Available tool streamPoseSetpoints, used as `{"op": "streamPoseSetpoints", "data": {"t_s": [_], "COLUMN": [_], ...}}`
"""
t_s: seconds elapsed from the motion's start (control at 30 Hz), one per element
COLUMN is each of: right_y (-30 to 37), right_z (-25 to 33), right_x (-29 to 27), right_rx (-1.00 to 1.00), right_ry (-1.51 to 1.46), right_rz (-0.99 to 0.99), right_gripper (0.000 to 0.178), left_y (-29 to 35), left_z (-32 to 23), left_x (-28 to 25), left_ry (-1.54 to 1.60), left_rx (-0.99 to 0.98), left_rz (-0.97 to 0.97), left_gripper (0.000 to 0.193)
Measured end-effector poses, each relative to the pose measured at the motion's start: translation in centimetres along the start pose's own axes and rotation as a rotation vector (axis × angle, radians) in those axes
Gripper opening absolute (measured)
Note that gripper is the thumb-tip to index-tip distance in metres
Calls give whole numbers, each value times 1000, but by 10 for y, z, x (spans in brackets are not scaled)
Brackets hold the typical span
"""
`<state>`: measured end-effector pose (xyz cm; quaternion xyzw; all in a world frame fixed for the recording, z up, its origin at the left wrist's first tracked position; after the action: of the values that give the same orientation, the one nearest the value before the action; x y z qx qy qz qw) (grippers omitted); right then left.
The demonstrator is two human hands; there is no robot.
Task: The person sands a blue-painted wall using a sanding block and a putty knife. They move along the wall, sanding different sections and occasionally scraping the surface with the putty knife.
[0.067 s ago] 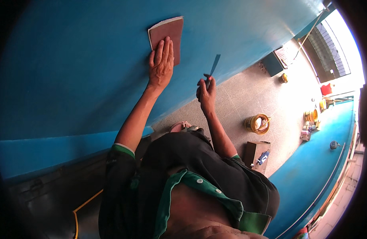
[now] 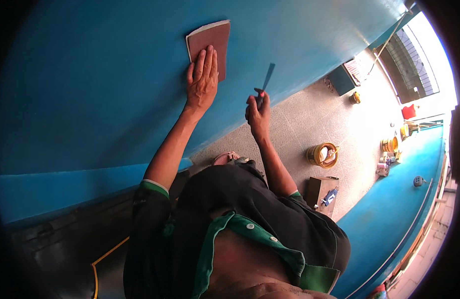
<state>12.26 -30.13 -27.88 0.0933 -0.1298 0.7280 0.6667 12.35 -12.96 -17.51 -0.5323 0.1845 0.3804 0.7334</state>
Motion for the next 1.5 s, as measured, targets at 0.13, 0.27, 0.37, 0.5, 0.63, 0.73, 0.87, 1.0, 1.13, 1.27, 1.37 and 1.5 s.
{"op": "streamPoseSetpoints", "data": {"t_s": [0.13,0.27,0.37,0.5,0.63,0.73,0.87,1.0,1.13,1.27,1.37,1.5], "right_y": [-11,-18,-28,-27,-27,-26,-27,-25,-27,-24,-21,-25], "right_z": [16,11,-2,-2,-13,-11,-17,-23,-22,-14,-13,-13], "right_x": [30,47,52,72,79,83,82,82,82,75,67,67], "right_rx": [-99,-97,-173,-202,-263,-275,-267,-226,-332,-441,-517,-578], "right_ry": [-235,-129,101,-169,-206,-249,-189,-167,14,264,412,581], "right_rz": [113,159,94,186,246,197,195,216,168,241,256,104], "right_gripper": [36,43,52,55,62,66,75,79,80,84,83,76], "left_y": [-3,-4,-5,-8,-7,-7,-8,-7,-6,-5,-6,-7], "left_z": [3,5,5,7,5,6,4,2,0,2,1,0], "left_x": [-21,-33,-37,-37,-36,-37,-38,-37,-34,-34,-35,-41], "left_ry": [271,499,555,618,631,654,683,658,634,605,630,667], "left_rx": [-37,-33,-52,-79,-56,-61,-75,-78,-69,-49,-53,-65], "left_rz": [60,74,88,113,56,51,22,35,56,111,113,63], "left_gripper": [60,46,40,39,37,36,33,30,30,31,32,33]}}
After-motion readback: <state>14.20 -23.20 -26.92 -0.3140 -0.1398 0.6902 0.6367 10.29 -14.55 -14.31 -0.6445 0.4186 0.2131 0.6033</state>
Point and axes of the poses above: each hand's wrist, its own y-axis away from the middle knuckle, its own x-axis out of the palm, z = x × y, the point moved 6 cm from there along -y, towards the middle knuckle
